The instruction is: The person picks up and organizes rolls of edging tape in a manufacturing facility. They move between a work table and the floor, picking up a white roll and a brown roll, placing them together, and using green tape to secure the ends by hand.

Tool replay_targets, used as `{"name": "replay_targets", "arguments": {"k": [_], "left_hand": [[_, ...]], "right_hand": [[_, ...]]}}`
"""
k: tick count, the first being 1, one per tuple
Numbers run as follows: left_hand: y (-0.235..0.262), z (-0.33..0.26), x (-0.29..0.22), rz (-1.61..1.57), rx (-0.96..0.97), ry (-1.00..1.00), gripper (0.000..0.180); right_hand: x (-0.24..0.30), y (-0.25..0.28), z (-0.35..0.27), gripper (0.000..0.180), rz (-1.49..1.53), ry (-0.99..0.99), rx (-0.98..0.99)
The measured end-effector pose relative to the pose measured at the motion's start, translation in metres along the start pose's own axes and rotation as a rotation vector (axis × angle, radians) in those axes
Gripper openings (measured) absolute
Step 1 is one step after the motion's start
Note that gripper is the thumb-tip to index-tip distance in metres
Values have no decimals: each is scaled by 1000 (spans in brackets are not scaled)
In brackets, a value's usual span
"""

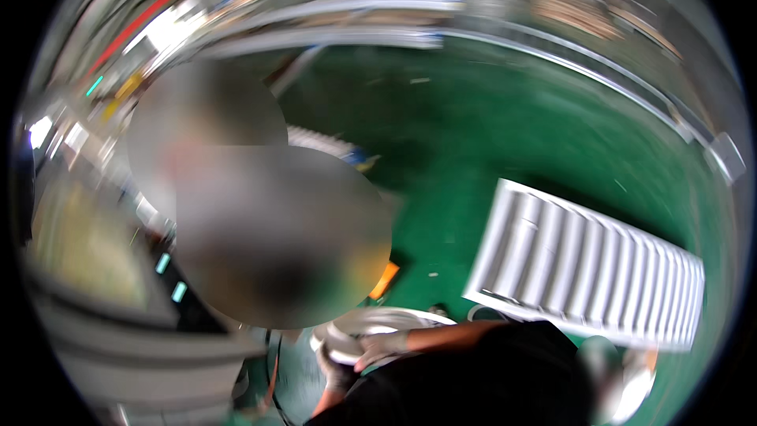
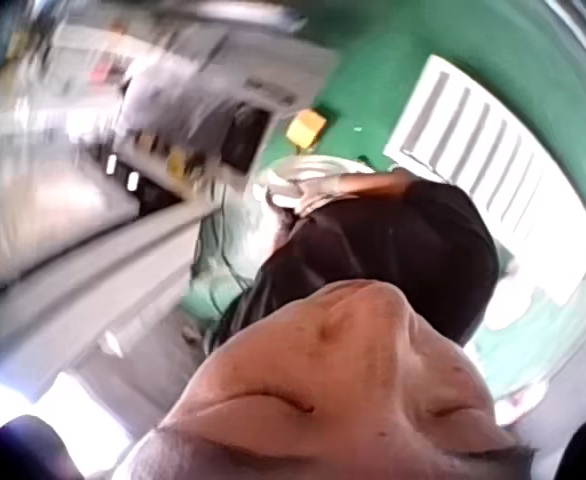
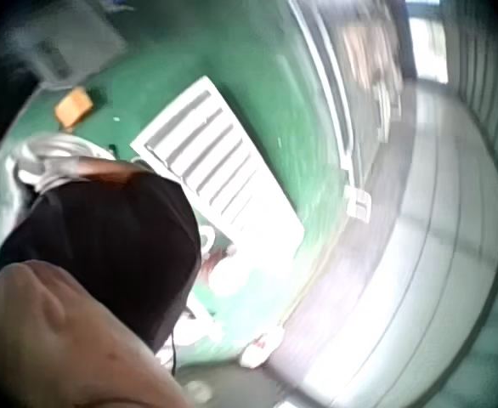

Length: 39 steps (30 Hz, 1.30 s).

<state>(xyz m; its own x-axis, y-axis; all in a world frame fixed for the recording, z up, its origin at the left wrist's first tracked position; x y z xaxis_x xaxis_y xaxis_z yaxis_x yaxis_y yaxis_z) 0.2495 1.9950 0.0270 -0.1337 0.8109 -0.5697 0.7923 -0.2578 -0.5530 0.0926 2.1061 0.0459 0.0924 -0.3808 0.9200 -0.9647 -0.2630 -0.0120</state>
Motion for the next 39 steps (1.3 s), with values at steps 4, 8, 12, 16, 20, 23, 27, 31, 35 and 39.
{"name": "replay_targets", "arguments": {"k": [4, 8, 12, 16, 20, 23, 27, 31, 35, 39], "left_hand": [[-7, -5, 5, -302, -77, 7, 51], [80, -29, 8, -590, -115, 54, 47], [97, -59, -42, -714, -80, 35, 49], [184, -83, -64, -850, -218, -36, 51], [255, -111, -96, -882, -81, -294, 73], [289, -137, -134, -850, 15, -413, 78], [321, -135, -202, -794, 5, -483, 86], [371, -107, -263, -782, -131, -447, 89], [436, -74, -315, -755, -205, -423, 84], [488, -61, -380, -721, -219, -464, 80]], "right_hand": [[-60, -4, 38, 98, -246, -64, -73], [23, -63, 63, 93, 256, -43, 239], [-17, -84, 151, 105, 269, -145, 380], [54, -169, 194, 98, 255, -212, 549], [125, -234, 241, 114, 87, -29, 563], [147, -250, 280, 115, -95, -35, 436], [182, -278, 328, 117, 31, -62, 406], [209, -287, 402, 119, -323, -83, 312], [236, -297, 479, 121, -437, -149, 318], [264, -304, 555, 119, -508, -114, 366]]}}
Point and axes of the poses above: each hand's wrist, its own z-axis towards the middle knuckle, its own y-axis out of the back of the hand, x = y × z, the point moved 2 cm from there along z, towards the middle knuckle, and after that the axes turned 1 degree about -x, right-handed, at the moved point
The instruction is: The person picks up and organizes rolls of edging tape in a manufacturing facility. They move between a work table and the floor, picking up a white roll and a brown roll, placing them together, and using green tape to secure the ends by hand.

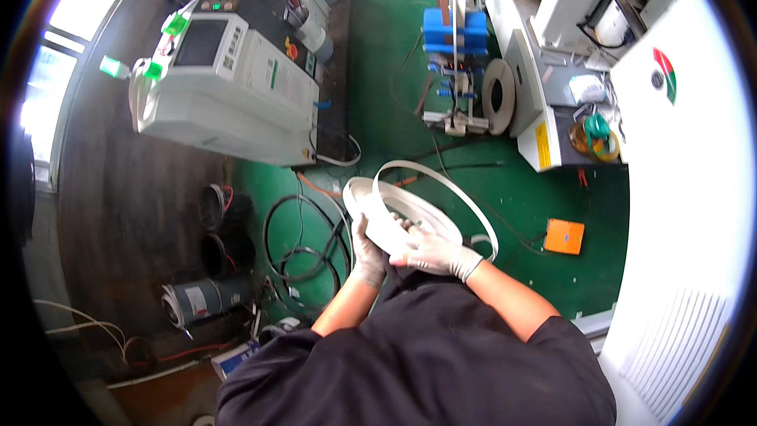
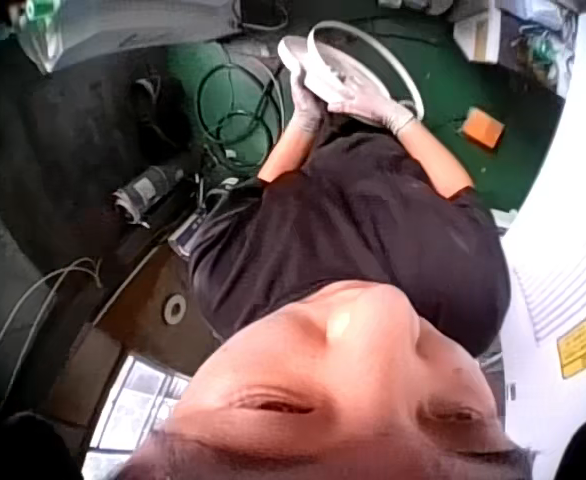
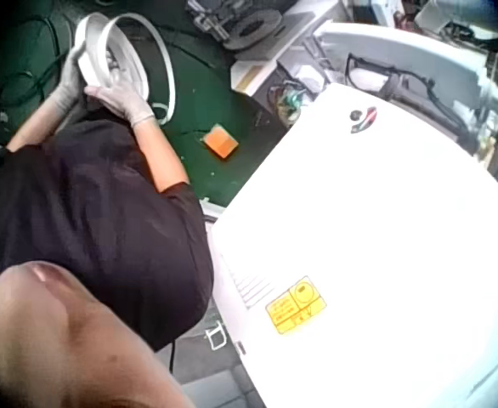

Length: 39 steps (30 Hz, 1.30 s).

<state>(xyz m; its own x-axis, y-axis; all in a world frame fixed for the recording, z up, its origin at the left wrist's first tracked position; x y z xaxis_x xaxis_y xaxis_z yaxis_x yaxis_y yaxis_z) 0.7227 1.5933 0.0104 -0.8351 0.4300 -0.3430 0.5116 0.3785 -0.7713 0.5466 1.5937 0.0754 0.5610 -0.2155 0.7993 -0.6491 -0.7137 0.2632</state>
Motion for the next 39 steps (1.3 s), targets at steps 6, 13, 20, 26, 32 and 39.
{"name": "replay_targets", "arguments": {"k": [6, 13, 20, 26, 32, 39], "left_hand": [[-56, 56, -103, 98, 87, -79, 93], [-90, 168, -213, -145, 338, 47, 105], [-85, 279, -269, -25, 290, 81, 73], [-115, 332, -279, -381, 316, 361, 62], [-189, 378, -282, -47, -26, 459, 57], [-204, 445, -304, -107, 168, 836, 49]], "right_hand": [[58, 47, 92, 113, 107, 133, -16], [138, 122, 200, 129, 156, 186, 21], [183, 164, 269, 127, -109, 163, -175], [179, 194, 303, 114, 124, 97, -277], [165, 257, 311, 104, 622, 165, -282], [128, 307, 344, 106, 451, -70, -436]]}}
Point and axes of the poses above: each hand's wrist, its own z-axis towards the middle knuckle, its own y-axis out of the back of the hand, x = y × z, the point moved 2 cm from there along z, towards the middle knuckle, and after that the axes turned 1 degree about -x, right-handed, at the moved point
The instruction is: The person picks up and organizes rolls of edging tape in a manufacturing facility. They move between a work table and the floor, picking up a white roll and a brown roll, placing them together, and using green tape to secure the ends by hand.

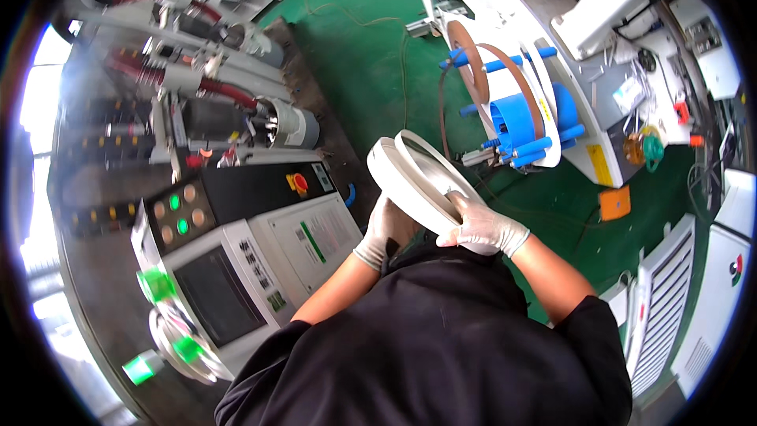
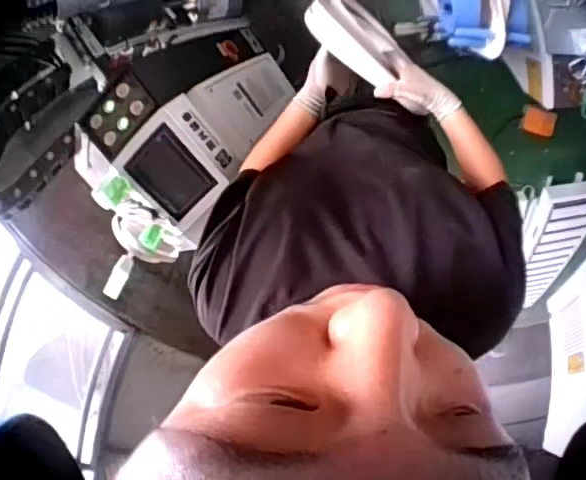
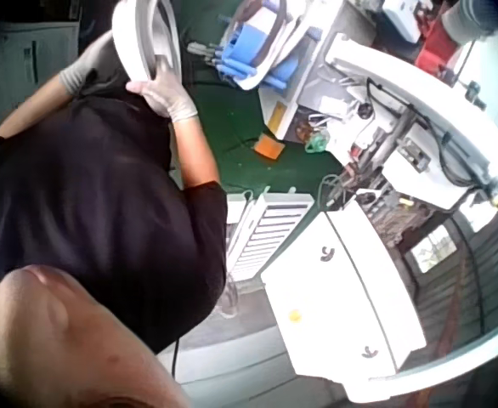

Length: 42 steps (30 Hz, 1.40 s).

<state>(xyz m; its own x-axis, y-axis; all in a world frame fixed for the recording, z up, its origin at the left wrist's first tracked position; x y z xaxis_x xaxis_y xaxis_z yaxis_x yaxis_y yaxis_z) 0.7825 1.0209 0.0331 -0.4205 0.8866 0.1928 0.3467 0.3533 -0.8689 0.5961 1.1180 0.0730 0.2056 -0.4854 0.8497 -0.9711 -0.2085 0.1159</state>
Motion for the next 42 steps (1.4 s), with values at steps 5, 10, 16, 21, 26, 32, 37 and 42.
{"name": "replay_targets", "arguments": {"k": [5, 10, 16, 21, 26, 32, 37, 42], "left_hand": [[4, 14, -65, 1095, -561, -9, 41], [-31, 67, -128, 1169, -561, -296, 31], [-93, 177, -149, 1515, -156, -299, 33], [-110, 287, -202, 1408, -378, -125, 27], [-114, 420, -270, 1446, -580, 44, 41], [-90, 562, -257, 1574, -570, 303, 46], [-36, 622, -254, 1631, -571, 550, 38], [-36, 621, -206, 1593, -714, 712, 39]], "right_hand": [[-23, 15, 27, 100, -12, -237, -89], [-33, 35, 35, 111, -7, -417, -104], [-44, 50, 21, 103, 86, -429, -190], [-80, 36, 32, 108, 207, -550, -405], [-61, 32, 70, 108, 596, -673, -618], [-11, 6, 125, 102, 1134, -733, -893], [32, -18, 168, 94, 1408, -619, -1074], [67, -41, 195, 96, 1443, -631, -1166]]}}
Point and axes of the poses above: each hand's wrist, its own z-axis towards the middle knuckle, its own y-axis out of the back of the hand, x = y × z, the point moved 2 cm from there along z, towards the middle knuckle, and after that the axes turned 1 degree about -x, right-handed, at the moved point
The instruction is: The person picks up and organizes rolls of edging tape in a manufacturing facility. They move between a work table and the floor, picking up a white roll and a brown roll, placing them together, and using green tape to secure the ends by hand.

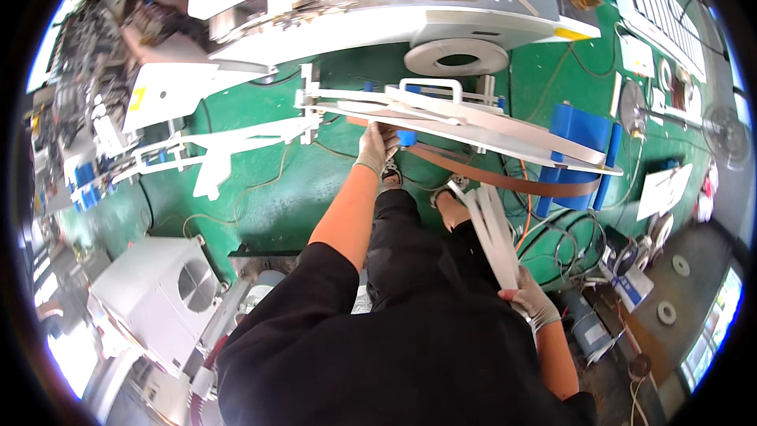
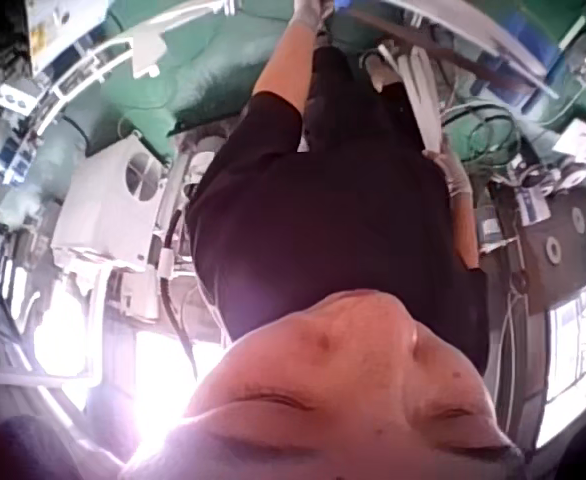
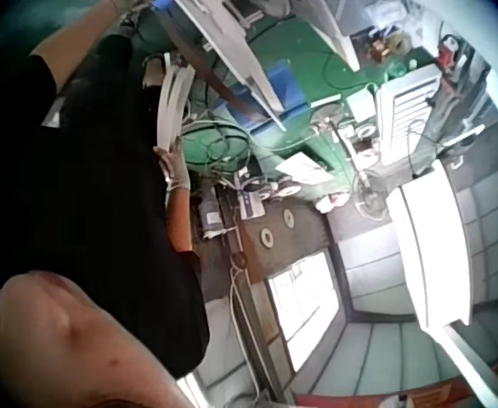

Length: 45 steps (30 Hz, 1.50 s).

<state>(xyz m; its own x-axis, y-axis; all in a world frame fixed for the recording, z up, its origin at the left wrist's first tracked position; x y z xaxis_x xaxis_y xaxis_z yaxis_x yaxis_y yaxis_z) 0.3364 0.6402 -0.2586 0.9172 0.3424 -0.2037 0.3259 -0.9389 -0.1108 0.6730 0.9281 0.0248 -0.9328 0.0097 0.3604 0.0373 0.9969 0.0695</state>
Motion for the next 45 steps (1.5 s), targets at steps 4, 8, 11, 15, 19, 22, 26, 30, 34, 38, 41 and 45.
{"name": "replay_targets", "arguments": {"k": [4, 8, 11, 15, 19, 22, 26, 30, 34, 38, 41, 45], "left_hand": [[-16, -2, 20, -168, -71, -284, 32], [-35, 8, 60, -291, 56, -330, 16], [-46, 23, 91, -45, 148, -438, 27], [-100, 30, 124, 90, 187, -200, 39], [-110, 31, 123, 293, 304, -80, 51], [-76, -7, 108, 503, 482, -135, 61], [6, -50, 52, 67, 264, -100, 90], [65, -18, 0, -286, -19, -25, 97], [29, 3, -9, -239, -9, -13, 88], [-21, 8, 16, -210, -91, -298, 73], [-58, 1, 54, -276, 73, -423, 62], [-102, 12, 115, -368, 170, -274, 36]], "right_hand": [[-33, -12, -14, 99, 85, -104, 5], [-57, -15, -15, 93, -107, -128, -32], [-83, -12, -16, 90, 65, -125, -47], [-107, -8, -21, 98, 145, -69, -115], [-108, -4, -12, 98, 156, -31, -101], [-89, 5, -13, 98, 169, -155, -84], [-89, 2, 0, 106, 149, -115, -100], [-90, -1, 4, 107, -61, -95, -71], [-100, -10, 10, 102, -19, -109, -28], [-72, -15, 8, 101, -65, -95, -24], [-66, -22, 2, 101, -90, -95, -46], [-70, -25, 3, 102, -120, -160, -63]]}}
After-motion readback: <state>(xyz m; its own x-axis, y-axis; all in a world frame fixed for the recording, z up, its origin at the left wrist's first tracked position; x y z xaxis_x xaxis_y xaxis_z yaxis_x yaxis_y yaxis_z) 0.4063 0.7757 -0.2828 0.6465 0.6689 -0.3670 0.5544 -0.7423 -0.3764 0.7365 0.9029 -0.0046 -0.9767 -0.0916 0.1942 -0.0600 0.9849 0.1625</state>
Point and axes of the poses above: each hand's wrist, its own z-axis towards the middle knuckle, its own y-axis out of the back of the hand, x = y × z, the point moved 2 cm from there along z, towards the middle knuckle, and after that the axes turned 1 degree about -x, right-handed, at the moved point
